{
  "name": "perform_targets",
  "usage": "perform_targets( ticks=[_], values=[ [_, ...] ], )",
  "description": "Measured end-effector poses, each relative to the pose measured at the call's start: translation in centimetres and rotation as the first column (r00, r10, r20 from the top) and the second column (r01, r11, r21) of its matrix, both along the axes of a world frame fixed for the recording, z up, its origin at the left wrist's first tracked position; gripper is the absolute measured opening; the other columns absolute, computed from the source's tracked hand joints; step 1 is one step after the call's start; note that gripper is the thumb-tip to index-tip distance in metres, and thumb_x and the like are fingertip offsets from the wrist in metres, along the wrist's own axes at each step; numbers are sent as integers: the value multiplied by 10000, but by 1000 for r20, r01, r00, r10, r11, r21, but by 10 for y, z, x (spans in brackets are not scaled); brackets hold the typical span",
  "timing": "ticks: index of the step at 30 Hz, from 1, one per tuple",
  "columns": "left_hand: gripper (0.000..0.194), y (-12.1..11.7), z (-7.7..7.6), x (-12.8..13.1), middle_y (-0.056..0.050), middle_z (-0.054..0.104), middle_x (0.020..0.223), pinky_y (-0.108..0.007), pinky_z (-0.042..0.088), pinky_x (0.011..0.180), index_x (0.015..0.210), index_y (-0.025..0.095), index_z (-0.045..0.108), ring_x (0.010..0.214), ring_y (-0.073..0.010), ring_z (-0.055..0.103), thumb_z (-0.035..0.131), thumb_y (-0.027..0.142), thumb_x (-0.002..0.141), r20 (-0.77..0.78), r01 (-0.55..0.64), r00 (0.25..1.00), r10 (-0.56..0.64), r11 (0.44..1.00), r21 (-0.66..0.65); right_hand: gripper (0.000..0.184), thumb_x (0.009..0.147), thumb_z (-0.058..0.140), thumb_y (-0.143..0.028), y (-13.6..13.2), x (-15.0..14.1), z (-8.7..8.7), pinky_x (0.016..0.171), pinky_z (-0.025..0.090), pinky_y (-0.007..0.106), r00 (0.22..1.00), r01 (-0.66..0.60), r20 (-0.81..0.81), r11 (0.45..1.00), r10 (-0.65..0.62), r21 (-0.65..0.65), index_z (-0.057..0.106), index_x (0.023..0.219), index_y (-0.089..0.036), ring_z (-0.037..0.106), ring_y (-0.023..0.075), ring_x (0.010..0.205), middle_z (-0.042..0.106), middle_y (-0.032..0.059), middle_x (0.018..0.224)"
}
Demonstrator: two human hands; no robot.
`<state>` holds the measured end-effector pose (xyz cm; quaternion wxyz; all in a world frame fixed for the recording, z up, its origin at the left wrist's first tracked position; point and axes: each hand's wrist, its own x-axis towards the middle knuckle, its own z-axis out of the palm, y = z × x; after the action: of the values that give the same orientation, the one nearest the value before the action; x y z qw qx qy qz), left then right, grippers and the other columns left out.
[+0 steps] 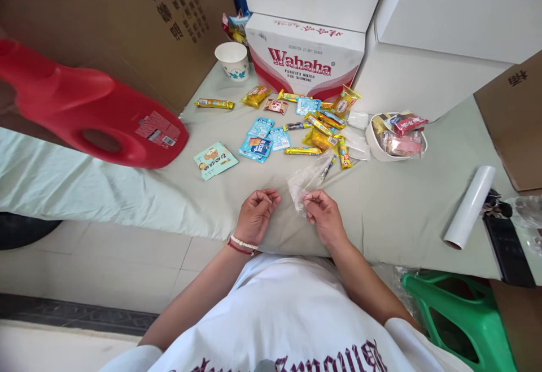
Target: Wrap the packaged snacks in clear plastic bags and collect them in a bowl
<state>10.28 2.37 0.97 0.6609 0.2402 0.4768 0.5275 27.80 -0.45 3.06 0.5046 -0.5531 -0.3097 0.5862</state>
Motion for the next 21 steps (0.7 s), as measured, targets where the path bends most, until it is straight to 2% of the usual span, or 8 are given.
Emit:
perform_targets(
  ticks=[2,4,8,10,12,15,18,21],
  values=[
    [272,-2,5,2,0,589,908,-264,487,720,771,198,565,764,-113,555,785,351,720,-103,2,995,4,999,54,302,749,772,-454,-3,0,-1,465,320,238,999,-6,46,1000,6,11,589,838,-232,370,76,527,688,17,1013],
    [265,-5,13,6,10,569,827,-254,427,652,816,212,598,721,-127,506,749,428,791,-251,71,967,-37,990,126,279,784,747,-468,-5,-1,-2,498,358,246,990,-38,140,998,31,53,613,866,-237,415,93,563,682,21,1020],
    [269,-3,25,17,4,577,821,-256,389,656,808,211,649,730,-134,488,847,356,698,-489,185,870,-67,963,198,191,857,693,-435,-8,-4,-3,672,467,283,945,-148,315,971,83,189,660,869,-248,565,162,775,649,37,987],
    [223,1,25,19,4,575,811,-257,415,681,774,206,650,735,-132,499,825,324,705,-407,155,911,-70,971,180,163,864,687,-410,-9,-3,-3,726,478,294,940,-148,333,964,68,223,670,866,-248,581,179,851,641,42,982],
    [224,7,23,18,1,596,838,-276,476,744,734,202,613,789,-139,548,804,313,701,-167,74,984,-56,992,100,170,847,697,-412,-10,1,-3,672,465,283,960,-62,281,979,5,193,660,871,-247,564,173,821,642,40,986],
    [300,15,18,10,-10,636,898,-321,534,843,659,190,534,902,-156,609,826,230,601,132,-32,990,41,997,-69,220,799,725,-433,-16,13,-4,541,398,260,982,101,155,992,-112,75,625,867,-249,493,147,687,636,23,933],
    [283,20,14,2,-13,641,861,-272,528,802,628,185,524,870,-136,611,790,130,550,187,-54,979,83,986,-156,238,777,741,-429,-31,31,-6,508,371,263,984,132,119,991,-129,-19,598,828,-245,438,128,610,613,5,856],
    [260,20,16,-2,-18,637,847,-208,456,653,720,179,621,764,-106,561,703,58,506,222,-16,974,54,985,-171,221,806,717,-430,-48,53,-5,540,405,279,969,26,247,997,-6,-78,626,865,-238,459,137,617,610,9,830]
  ],
)
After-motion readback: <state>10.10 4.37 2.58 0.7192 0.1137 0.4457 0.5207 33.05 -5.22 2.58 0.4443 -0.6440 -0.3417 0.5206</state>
